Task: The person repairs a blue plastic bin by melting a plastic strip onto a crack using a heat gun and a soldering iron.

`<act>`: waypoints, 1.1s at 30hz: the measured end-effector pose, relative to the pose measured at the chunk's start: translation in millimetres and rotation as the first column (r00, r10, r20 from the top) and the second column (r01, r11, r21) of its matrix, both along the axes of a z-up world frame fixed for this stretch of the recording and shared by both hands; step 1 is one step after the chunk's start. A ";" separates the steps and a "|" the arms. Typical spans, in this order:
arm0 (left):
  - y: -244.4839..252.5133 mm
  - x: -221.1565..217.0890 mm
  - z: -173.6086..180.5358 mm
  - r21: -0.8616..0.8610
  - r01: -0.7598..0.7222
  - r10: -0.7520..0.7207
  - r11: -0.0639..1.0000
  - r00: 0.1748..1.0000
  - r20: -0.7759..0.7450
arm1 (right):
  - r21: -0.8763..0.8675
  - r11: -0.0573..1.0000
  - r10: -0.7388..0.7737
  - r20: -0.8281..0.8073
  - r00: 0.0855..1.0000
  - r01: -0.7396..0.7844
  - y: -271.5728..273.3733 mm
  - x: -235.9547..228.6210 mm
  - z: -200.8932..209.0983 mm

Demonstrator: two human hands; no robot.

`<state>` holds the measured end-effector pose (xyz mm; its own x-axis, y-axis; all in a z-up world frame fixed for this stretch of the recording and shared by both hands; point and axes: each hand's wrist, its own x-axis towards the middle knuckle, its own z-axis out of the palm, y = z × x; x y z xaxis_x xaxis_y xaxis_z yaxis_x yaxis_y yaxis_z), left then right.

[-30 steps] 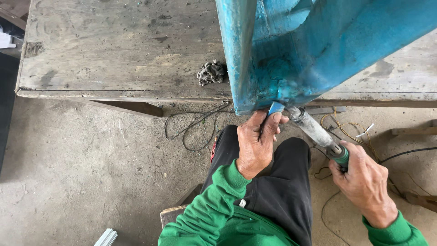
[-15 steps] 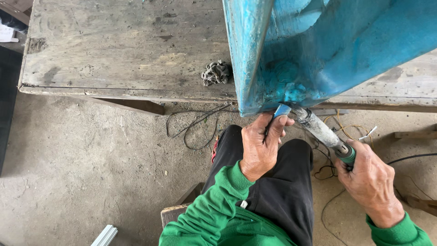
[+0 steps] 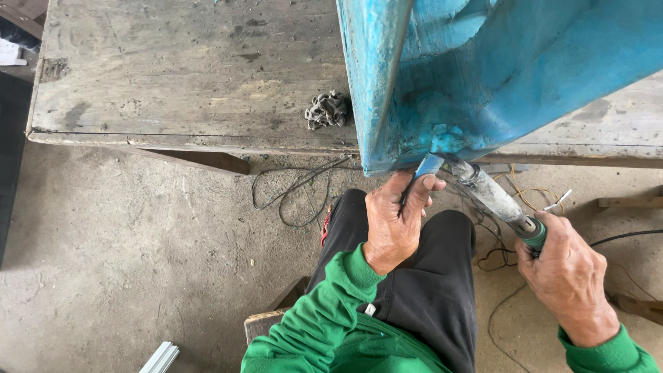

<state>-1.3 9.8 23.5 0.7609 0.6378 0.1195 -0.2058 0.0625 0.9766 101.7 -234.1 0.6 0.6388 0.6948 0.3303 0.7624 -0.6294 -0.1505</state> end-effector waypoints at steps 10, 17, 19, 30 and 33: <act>0.1 -1.5 1.3 0.184 -0.073 0.064 0.980 0.996 0.057 | -0.002 1.000 0.001 -0.008 1.000 -0.001 2.7 -3.9 -2.6; 0.8 -3.2 1.0 0.332 -0.148 0.137 0.932 0.989 0.055 | -0.008 1.000 -0.020 -0.010 1.000 0.020 4.2 -8.3 2.3; 0.2 -2.9 -1.2 0.339 -0.158 0.142 0.928 0.987 0.071 | -0.007 1.000 -0.024 -0.014 1.000 0.024 4.7 -8.8 3.0; -4.0 -39.0 -30.4 0.421 -0.261 0.234 0.869 0.965 0.117 | 0.014 0.994 -0.091 -0.372 0.924 0.104 -3.6 -19.3 -14.2; 5.8 -43.8 -36.8 0.386 -0.368 0.353 0.846 0.929 0.114 | 0.368 0.927 0.134 -0.497 0.857 0.069 -3.6 -58.4 -29.9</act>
